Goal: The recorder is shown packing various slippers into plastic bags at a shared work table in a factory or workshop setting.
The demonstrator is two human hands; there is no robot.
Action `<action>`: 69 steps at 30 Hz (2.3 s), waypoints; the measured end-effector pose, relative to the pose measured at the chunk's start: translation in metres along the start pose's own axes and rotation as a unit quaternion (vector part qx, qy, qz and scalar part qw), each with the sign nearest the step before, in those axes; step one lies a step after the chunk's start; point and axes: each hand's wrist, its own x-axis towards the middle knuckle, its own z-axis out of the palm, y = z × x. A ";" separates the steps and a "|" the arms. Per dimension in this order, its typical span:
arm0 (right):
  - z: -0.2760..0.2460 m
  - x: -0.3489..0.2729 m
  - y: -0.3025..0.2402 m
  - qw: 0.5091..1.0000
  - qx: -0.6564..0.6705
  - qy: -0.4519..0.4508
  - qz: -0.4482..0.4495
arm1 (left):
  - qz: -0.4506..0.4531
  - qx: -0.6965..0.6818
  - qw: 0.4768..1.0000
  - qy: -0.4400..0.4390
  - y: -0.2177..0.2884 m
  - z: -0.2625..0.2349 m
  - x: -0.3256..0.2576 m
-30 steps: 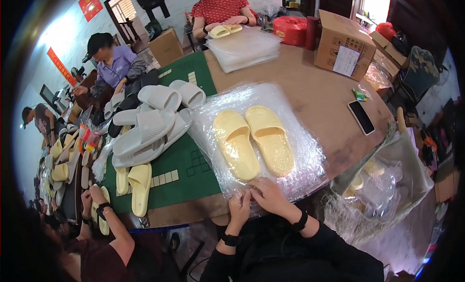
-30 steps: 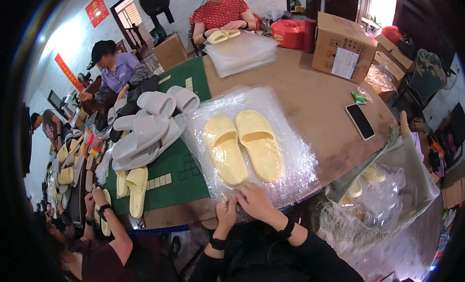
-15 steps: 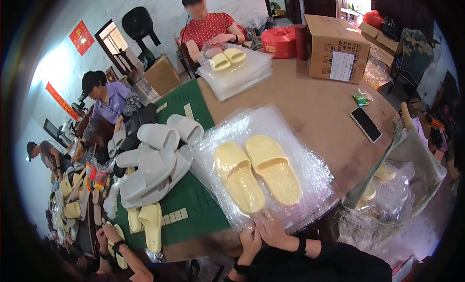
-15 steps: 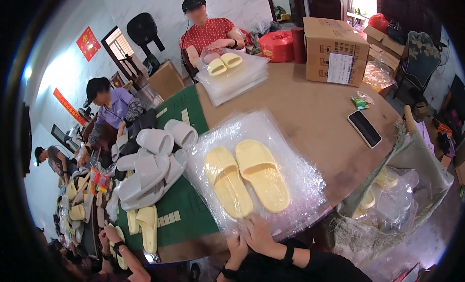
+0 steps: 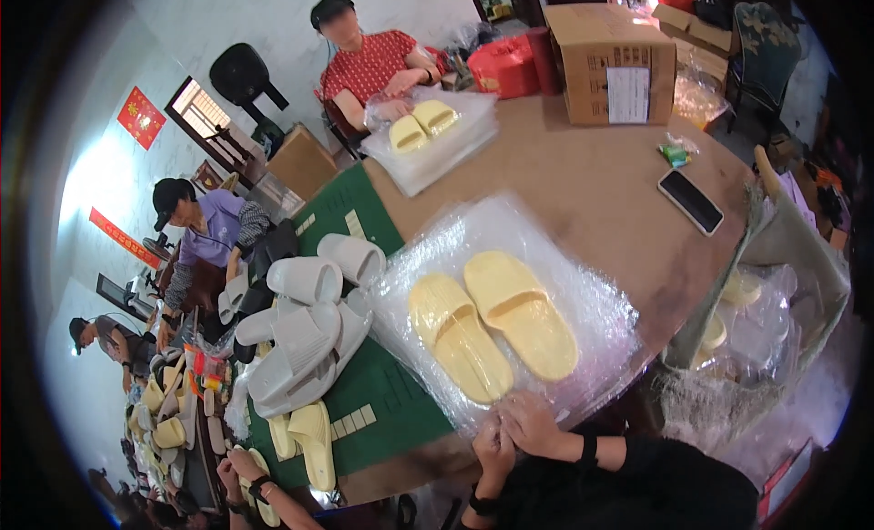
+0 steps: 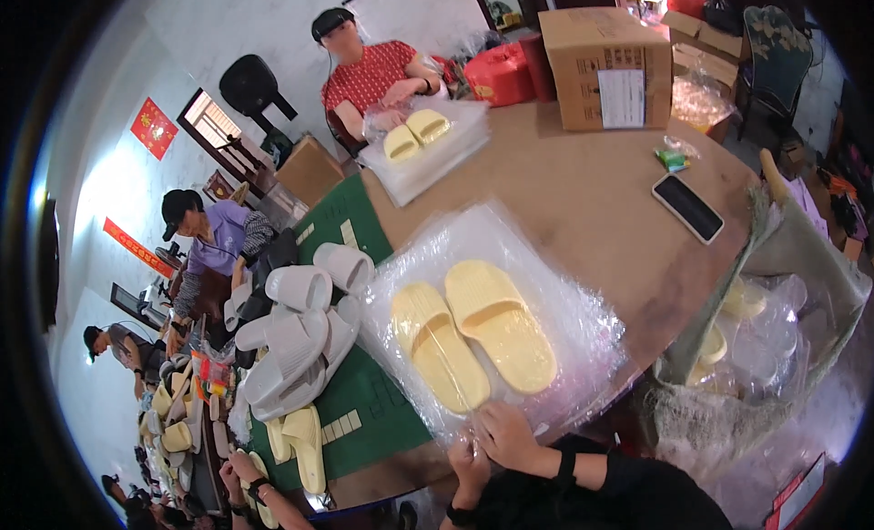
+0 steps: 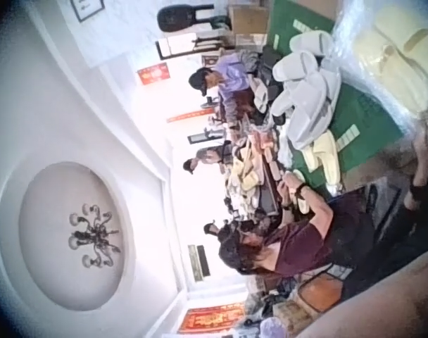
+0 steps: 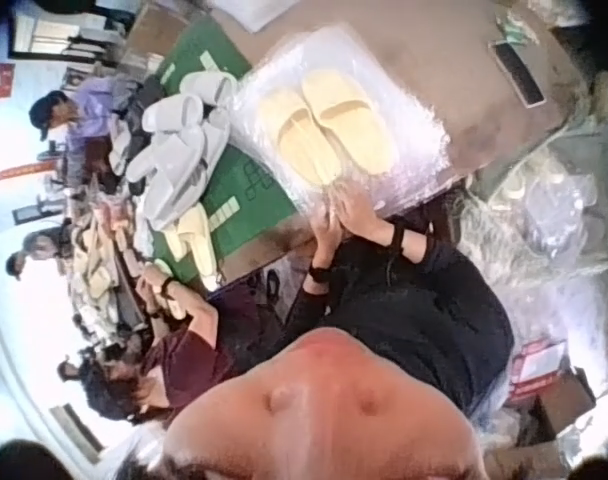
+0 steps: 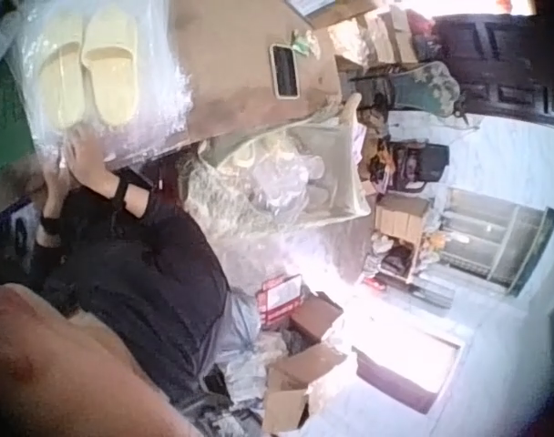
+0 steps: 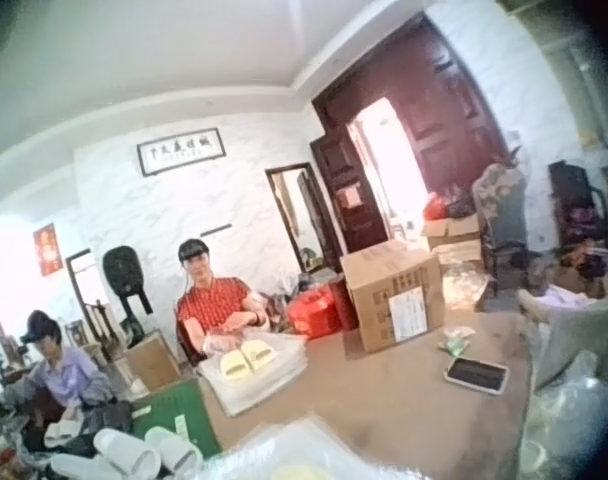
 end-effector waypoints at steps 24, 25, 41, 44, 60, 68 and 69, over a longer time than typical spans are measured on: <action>0.005 0.002 0.006 0.998 0.040 -0.013 0.039 | -0.036 -0.042 0.998 0.011 -0.008 0.005 -0.001; 0.005 0.000 0.008 0.998 0.045 -0.024 0.038 | -0.014 -0.061 0.998 0.030 -0.008 0.006 0.000; 0.005 0.004 -0.001 0.999 0.042 0.011 0.006 | -0.023 -0.068 0.997 0.016 -0.011 0.008 -0.005; 0.004 0.002 0.003 0.999 0.043 -0.011 0.015 | -0.014 -0.075 0.997 0.027 -0.009 0.009 -0.005; -0.046 0.018 -0.014 0.964 -0.227 -0.120 0.061 | -0.048 -0.043 0.998 0.004 0.001 0.000 0.001; -0.041 0.013 -0.004 0.947 -0.297 -0.108 0.051 | -0.010 -0.048 0.999 -0.007 0.001 0.002 0.001; -0.038 0.014 -0.006 0.949 -0.292 -0.109 0.046 | -0.001 -0.036 0.999 -0.009 0.001 0.002 0.000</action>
